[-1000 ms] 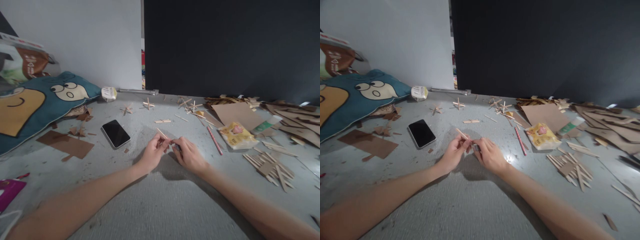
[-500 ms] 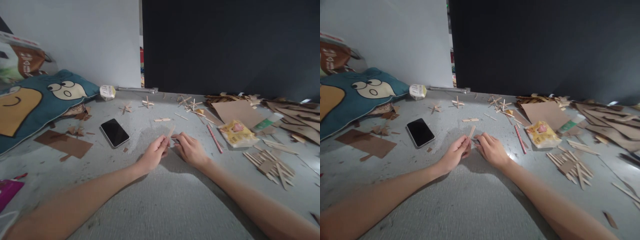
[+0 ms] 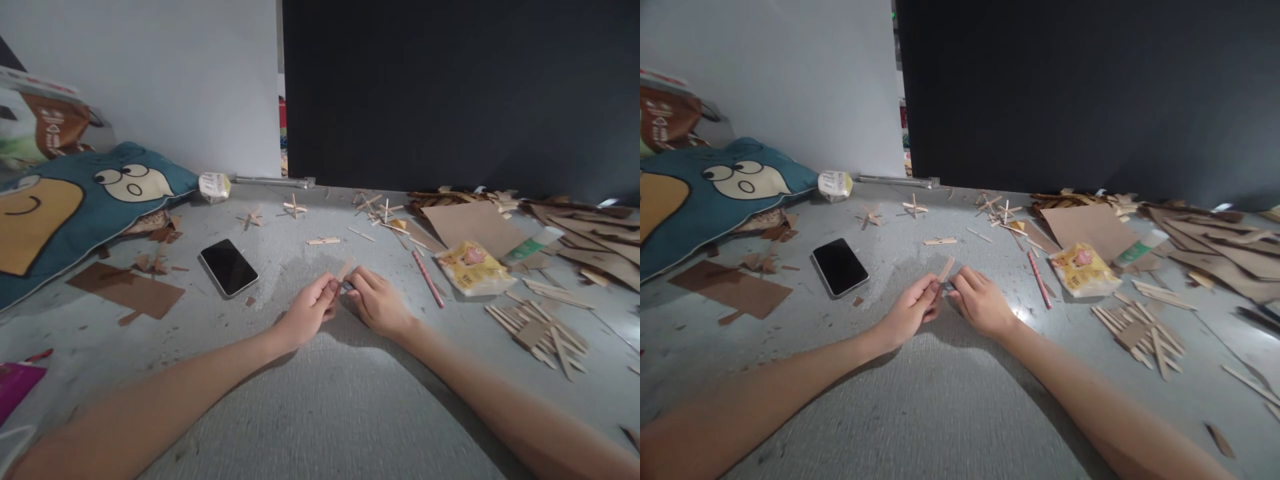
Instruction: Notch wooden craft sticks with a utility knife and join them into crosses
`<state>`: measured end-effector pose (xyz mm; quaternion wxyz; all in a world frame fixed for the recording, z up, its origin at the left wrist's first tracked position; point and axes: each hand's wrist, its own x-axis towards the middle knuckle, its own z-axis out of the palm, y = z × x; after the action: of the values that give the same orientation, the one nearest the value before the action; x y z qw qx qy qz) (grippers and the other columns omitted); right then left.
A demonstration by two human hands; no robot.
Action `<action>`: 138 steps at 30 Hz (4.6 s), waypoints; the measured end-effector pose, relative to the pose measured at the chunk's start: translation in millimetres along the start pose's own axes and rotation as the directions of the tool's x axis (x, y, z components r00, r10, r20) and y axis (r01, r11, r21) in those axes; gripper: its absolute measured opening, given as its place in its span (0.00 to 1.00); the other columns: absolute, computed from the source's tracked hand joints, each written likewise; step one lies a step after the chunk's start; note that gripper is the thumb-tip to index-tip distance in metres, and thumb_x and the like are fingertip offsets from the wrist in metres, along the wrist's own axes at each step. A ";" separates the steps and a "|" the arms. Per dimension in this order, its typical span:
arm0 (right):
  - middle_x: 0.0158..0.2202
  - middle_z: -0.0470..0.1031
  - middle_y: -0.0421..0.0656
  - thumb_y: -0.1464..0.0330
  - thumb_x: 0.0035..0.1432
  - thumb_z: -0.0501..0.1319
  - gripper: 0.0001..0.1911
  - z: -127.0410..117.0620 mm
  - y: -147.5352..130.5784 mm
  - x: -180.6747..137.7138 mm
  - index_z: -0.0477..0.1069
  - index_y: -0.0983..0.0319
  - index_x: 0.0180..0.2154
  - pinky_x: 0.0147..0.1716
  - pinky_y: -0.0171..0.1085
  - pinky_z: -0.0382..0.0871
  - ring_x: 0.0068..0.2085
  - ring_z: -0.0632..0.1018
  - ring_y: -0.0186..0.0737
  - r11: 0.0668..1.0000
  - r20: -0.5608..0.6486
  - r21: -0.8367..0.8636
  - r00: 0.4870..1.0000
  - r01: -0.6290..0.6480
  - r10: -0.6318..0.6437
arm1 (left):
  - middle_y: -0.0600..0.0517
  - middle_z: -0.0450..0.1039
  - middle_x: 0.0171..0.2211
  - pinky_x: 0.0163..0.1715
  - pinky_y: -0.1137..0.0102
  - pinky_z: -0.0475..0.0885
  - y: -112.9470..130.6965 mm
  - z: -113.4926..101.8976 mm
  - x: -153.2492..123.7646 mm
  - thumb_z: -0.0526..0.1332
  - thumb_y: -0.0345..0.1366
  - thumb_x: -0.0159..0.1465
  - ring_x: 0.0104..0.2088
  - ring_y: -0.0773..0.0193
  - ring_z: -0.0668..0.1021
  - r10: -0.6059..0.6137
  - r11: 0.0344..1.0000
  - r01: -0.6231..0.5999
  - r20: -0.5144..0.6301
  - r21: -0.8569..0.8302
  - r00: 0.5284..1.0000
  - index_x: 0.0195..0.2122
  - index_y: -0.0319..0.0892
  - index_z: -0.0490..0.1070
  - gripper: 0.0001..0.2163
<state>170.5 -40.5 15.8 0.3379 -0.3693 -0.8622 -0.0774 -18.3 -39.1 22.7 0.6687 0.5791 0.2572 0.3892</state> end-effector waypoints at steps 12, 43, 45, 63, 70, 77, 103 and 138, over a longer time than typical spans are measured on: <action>0.34 0.70 0.45 0.65 0.76 0.42 0.15 1.9 1.0 0.1 0.64 0.60 0.42 0.32 0.39 0.68 0.32 0.72 0.42 0.999 -0.009 -0.034 1.000 0.028 -0.028 | 0.60 0.49 0.26 0.22 0.74 0.55 -3.5 -2.1 0.1 0.56 0.60 0.68 0.23 0.71 0.56 -0.036 0.999 0.035 0.009 0.014 0.999 0.33 0.43 0.60 0.23; 0.37 0.73 0.47 0.81 0.52 0.53 0.16 9.4 0.6 -0.8 0.63 0.60 0.42 0.36 0.40 0.66 0.38 0.73 0.47 0.987 0.177 -0.159 0.984 0.023 0.006 | 0.59 0.53 0.23 0.22 0.74 0.54 -6.8 -9.2 7.2 0.55 0.34 0.64 0.22 0.71 0.56 -0.080 0.967 0.093 -0.066 0.236 0.995 0.34 0.41 0.68 0.04; 0.37 0.73 0.47 0.81 0.51 0.54 0.16 9.5 -0.2 0.0 0.63 0.60 0.42 0.36 0.40 0.66 0.38 0.73 0.47 0.983 0.179 -0.179 0.984 0.030 0.003 | 0.58 0.53 0.22 0.23 0.74 0.55 -5.0 -6.9 8.0 0.54 0.31 0.62 0.23 0.69 0.58 -0.060 0.961 0.080 -0.083 0.266 0.995 0.35 0.41 0.70 0.06; 0.36 0.73 0.47 0.81 0.49 0.53 0.18 8.7 -2.1 -0.4 0.62 0.60 0.41 0.34 0.40 0.65 0.37 0.73 0.48 0.986 0.179 -0.169 0.983 0.000 0.030 | 0.52 0.68 0.28 0.34 0.72 0.69 -8.4 -3.7 8.0 0.53 0.27 0.59 0.33 0.63 0.71 0.077 0.938 -0.027 -0.130 0.346 0.989 0.35 0.41 0.72 0.09; 0.36 0.73 0.46 0.81 0.50 0.55 0.16 9.5 -2.2 -1.5 0.61 0.59 0.40 0.33 0.40 0.64 0.36 0.73 0.46 0.977 0.173 -0.214 0.984 0.006 0.032 | 0.53 0.67 0.26 0.33 0.72 0.70 -10.0 -5.2 8.0 0.53 0.25 0.60 0.31 0.64 0.71 0.085 0.933 -0.040 -0.109 0.358 0.990 0.38 0.40 0.74 0.12; 0.35 0.73 0.45 0.81 0.47 0.53 0.18 8.0 -1.0 1.0 0.61 0.59 0.40 0.34 0.39 0.65 0.36 0.73 0.46 0.977 0.178 -0.214 0.983 -0.007 0.046 | 0.57 0.56 0.23 0.26 0.75 0.59 -5.0 -2.4 3.9 0.53 0.27 0.61 0.24 0.69 0.60 0.021 0.961 0.023 -0.153 0.275 0.988 0.27 0.42 0.63 0.06; 0.33 0.70 0.44 0.83 0.56 0.51 0.16 8.1 1.7 -3.4 0.65 0.59 0.42 0.32 0.37 0.65 0.34 0.73 0.44 0.994 0.009 -0.100 0.999 -0.035 0.036 | 0.60 0.52 0.23 0.25 0.73 0.59 -4.7 -0.9 0.4 0.51 0.50 0.73 0.23 0.69 0.59 0.001 0.981 0.028 -0.148 0.194 0.989 0.38 0.43 0.64 0.16; 0.23 0.71 0.39 0.58 0.65 0.58 0.16 -30.3 -7.2 30.9 0.77 0.62 0.33 0.26 0.35 0.55 0.24 0.65 0.33 0.784 0.245 0.256 0.822 -0.566 0.514 | 0.58 0.60 0.22 0.24 0.72 0.56 -8.2 -5.7 1.6 0.55 0.47 0.71 0.22 0.69 0.62 0.056 0.937 0.013 -0.185 0.349 0.981 0.37 0.41 0.67 0.14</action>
<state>166.1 -39.2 59.5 0.3298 -0.5468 -0.7451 0.1925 -20.1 -34.8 13.7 0.5232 0.6510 0.3790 0.3986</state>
